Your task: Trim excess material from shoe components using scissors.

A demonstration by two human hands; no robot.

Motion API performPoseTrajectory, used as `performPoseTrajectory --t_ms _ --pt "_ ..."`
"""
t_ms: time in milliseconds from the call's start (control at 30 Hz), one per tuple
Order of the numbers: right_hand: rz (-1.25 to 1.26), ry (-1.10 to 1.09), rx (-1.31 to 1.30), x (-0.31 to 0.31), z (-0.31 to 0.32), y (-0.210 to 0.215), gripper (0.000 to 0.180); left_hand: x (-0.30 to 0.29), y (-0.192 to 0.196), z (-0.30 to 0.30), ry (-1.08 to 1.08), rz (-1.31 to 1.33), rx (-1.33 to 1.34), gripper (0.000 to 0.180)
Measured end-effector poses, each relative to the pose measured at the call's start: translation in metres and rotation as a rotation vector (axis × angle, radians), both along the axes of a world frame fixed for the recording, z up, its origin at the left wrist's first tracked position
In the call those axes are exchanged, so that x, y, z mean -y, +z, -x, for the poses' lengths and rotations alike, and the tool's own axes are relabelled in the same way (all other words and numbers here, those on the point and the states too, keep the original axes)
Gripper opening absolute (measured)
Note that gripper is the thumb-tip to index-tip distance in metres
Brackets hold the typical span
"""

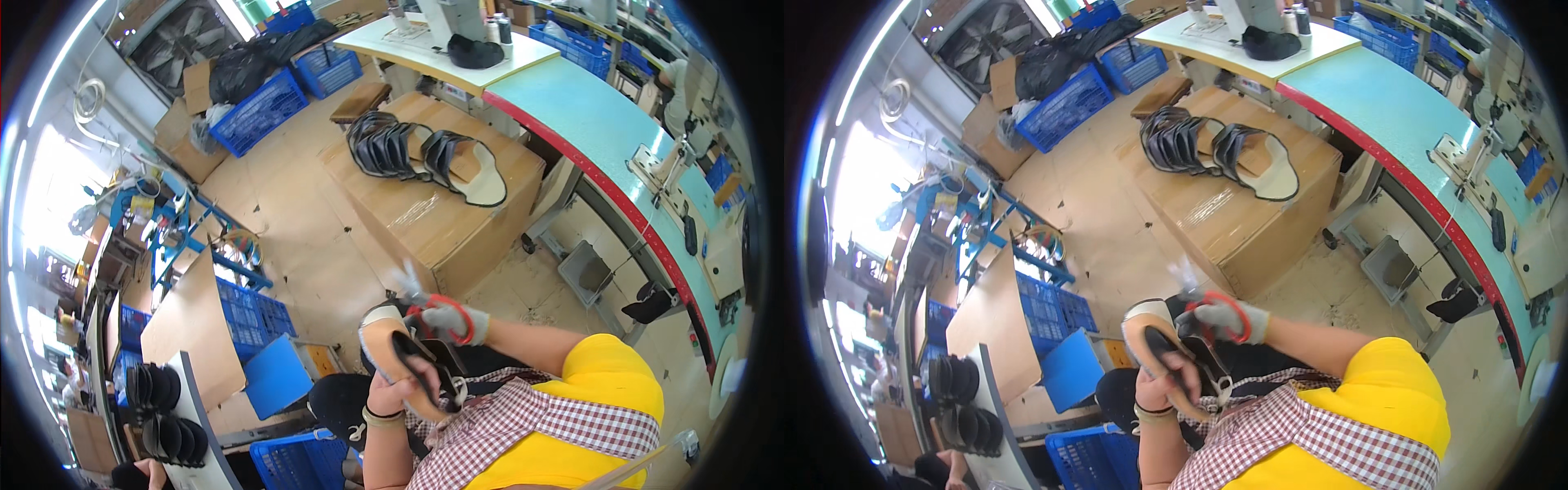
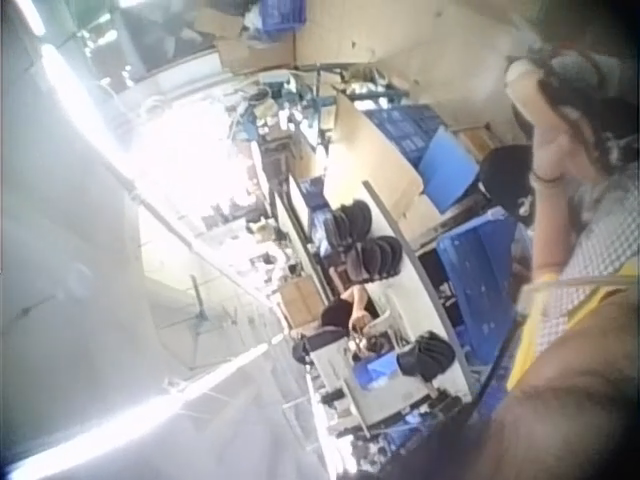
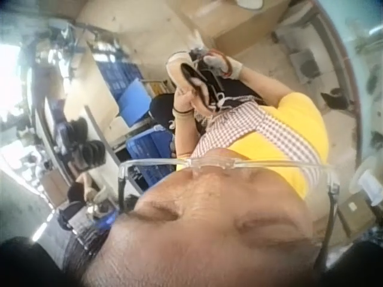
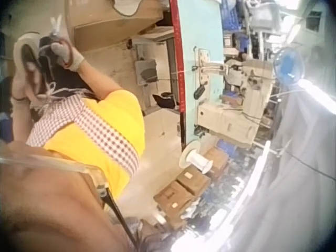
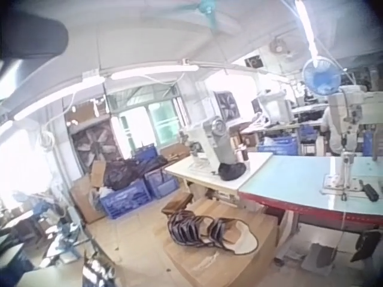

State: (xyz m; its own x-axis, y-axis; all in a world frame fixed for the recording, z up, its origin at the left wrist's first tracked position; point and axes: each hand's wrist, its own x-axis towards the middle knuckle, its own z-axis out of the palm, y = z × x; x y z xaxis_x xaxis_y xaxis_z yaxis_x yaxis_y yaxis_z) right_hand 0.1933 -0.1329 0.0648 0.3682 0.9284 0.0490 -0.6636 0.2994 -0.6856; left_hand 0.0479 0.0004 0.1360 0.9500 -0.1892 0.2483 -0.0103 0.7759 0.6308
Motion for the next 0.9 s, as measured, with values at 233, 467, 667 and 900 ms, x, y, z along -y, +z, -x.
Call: performPoseTrajectory --t_ms 233,467,667,900 --pt "-0.114 -0.130 0.175 -0.027 -0.004 0.033 0.060 0.001 0.002 -0.011 0.297 0.202 -0.141 0.027" --pt "0.817 -0.526 1.015 0.023 -0.037 0.059 0.054 -0.060 -0.110 -0.024 1.031 -1.339 -0.444 0.015" --pt "0.869 -0.998 1.029 0.048 -0.060 0.034 0.053 -0.046 -0.061 -0.114 1.149 -1.856 -0.332 0.035" --pt "0.713 -1.369 1.112 0.075 -0.105 0.047 0.053 -0.019 0.008 -0.177 0.884 -1.063 -0.241 0.047"
